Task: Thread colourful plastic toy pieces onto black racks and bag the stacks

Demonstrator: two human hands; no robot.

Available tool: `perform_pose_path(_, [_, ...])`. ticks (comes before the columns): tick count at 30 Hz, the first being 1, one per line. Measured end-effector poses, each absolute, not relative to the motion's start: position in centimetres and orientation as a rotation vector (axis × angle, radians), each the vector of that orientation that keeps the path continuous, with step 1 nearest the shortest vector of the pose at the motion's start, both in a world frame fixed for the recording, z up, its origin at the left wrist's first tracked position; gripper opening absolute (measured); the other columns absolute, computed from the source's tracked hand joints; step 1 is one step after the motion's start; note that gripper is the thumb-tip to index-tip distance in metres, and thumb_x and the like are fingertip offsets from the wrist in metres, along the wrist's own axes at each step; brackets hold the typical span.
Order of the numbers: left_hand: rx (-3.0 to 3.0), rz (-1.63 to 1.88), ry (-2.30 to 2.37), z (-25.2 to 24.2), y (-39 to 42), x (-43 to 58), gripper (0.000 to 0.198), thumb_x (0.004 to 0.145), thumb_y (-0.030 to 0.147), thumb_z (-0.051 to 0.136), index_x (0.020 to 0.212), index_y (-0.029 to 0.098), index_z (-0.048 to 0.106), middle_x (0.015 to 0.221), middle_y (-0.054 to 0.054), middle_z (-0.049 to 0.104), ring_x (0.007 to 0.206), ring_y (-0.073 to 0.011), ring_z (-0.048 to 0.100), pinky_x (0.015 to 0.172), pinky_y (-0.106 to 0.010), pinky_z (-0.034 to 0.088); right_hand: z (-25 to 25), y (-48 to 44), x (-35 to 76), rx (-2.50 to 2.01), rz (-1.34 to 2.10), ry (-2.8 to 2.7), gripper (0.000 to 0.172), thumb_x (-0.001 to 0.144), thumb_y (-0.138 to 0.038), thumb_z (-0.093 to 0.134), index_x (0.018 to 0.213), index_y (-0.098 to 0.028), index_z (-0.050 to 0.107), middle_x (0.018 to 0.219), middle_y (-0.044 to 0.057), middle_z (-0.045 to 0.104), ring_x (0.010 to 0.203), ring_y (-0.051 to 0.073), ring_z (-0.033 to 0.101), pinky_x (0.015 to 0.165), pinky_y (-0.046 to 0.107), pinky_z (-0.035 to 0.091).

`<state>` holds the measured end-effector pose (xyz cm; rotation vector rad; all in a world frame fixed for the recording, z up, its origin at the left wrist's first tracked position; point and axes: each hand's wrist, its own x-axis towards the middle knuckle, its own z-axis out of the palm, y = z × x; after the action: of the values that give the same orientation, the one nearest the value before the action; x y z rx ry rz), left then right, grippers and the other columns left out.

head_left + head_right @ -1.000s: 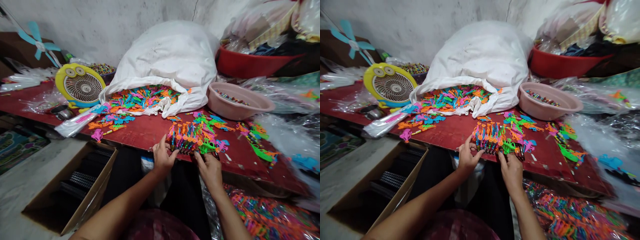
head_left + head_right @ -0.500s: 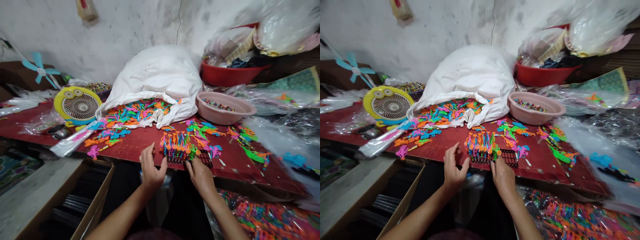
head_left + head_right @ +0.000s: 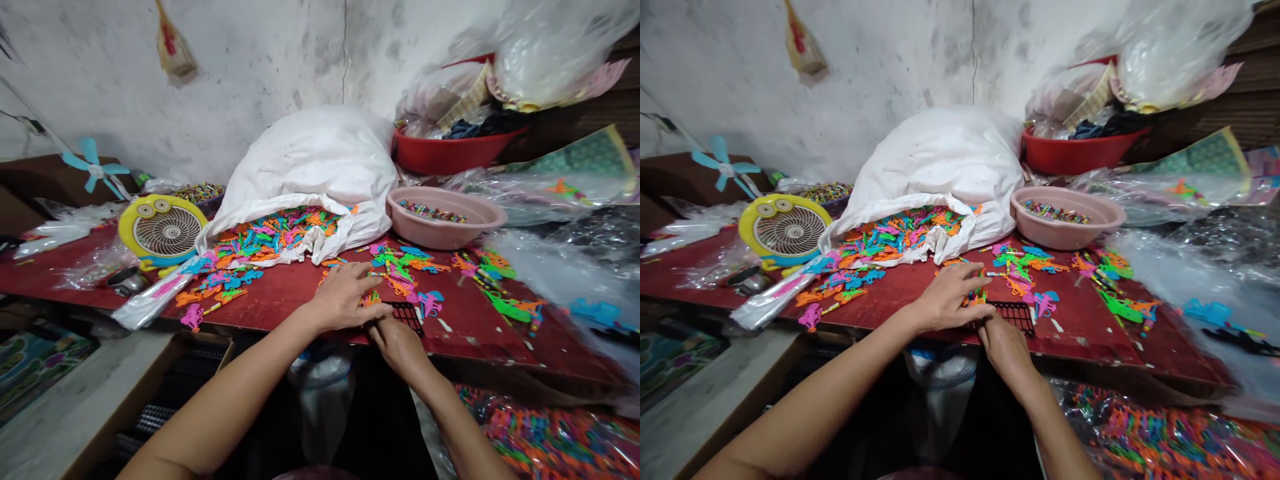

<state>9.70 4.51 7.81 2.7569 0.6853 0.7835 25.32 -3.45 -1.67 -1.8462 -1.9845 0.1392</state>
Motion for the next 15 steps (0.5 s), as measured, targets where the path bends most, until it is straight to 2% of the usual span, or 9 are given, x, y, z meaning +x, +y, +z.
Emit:
perform_pose_path(2, [2.784,0.755,0.718,7.4,4.6,9.9,0.04,0.086,0.047,0.062,0.118,0.025,0.068,0.141,-0.011,0.052,0.126,-0.031,0.051,0.106,-0.05,0.042,-1.6,-3.4,25.4,-1.778,0.22,-1.948,0.027,0.092,-0.023,0.043,0.111,-0.018,0.061,0.095,0.01,0.071,0.081,0.022,0.068,0.066,0.027,0.042])
perform_pose_path(5, [2.832,0.703,0.789,7.3,4.6,10.2,0.031,0.085,0.038,0.062,0.112,0.025,0.072,0.141,-0.009,0.052,0.124,-0.0303,0.053,0.107,-0.049,0.042,-1.8,-3.5,25.7,-1.656,0.362,-1.873,0.026,0.09,-0.022,0.042,0.106,-0.021,0.063,0.088,0.006,0.07,0.078,0.02,0.065,0.067,0.027,0.043])
perform_pose_path(9, [2.903,0.59,0.824,7.7,4.9,10.3,0.033,0.085,0.033,0.06,0.114,0.025,0.072,0.143,-0.009,0.051,0.126,-0.0309,0.052,0.107,-0.05,0.042,-2.1,-3.6,25.6,-1.622,0.428,-1.808,0.022,0.089,-0.023,0.044,0.097,-0.02,0.065,0.084,0.005,0.069,0.076,0.02,0.063,0.067,0.027,0.042])
perform_pose_path(15, [2.931,0.534,0.833,7.6,5.1,10.1,0.034,0.085,0.031,0.059,0.116,0.027,0.071,0.144,-0.006,0.05,0.131,-0.0299,0.047,0.112,-0.049,0.036,-2.1,-3.5,24.2,-1.799,0.277,-1.823,0.02,0.091,-0.02,0.045,0.094,-0.02,0.065,0.09,0.007,0.07,0.079,0.018,0.064,0.068,0.025,0.038])
